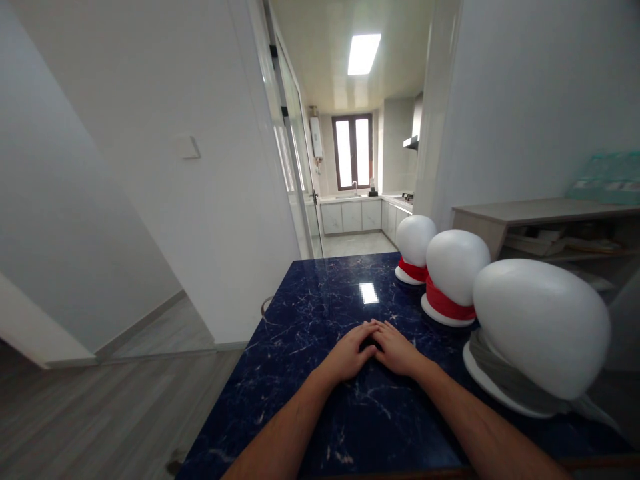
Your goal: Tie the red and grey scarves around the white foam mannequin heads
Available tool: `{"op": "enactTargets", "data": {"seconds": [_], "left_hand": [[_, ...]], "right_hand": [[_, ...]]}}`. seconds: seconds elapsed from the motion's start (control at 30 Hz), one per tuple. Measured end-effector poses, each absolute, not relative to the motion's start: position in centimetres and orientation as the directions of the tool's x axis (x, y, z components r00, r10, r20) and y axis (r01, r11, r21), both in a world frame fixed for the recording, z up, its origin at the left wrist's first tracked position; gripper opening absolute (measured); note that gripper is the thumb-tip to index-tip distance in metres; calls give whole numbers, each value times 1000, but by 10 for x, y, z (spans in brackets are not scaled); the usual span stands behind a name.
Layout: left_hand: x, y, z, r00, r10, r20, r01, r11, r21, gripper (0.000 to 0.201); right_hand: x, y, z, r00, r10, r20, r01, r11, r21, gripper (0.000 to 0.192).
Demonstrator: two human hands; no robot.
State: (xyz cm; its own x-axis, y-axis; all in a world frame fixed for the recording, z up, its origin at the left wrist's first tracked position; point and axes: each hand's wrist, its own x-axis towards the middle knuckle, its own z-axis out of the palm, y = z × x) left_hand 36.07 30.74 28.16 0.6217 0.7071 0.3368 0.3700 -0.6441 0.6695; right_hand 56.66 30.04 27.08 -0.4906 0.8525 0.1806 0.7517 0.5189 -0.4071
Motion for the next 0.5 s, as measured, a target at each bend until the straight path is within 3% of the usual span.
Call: {"op": "enactTargets", "data": {"seconds": [0.33, 0.5], "left_hand": [[360, 305, 295, 574, 719, 391, 291, -626, 724, 49], [357, 303, 303, 503, 757, 417, 286, -602, 746, 33]], "right_hand": [[564, 300, 271, -456, 866, 207, 745, 498, -444, 61], [557, 289, 289, -476, 847, 235, 702, 527, -478, 48]]}}
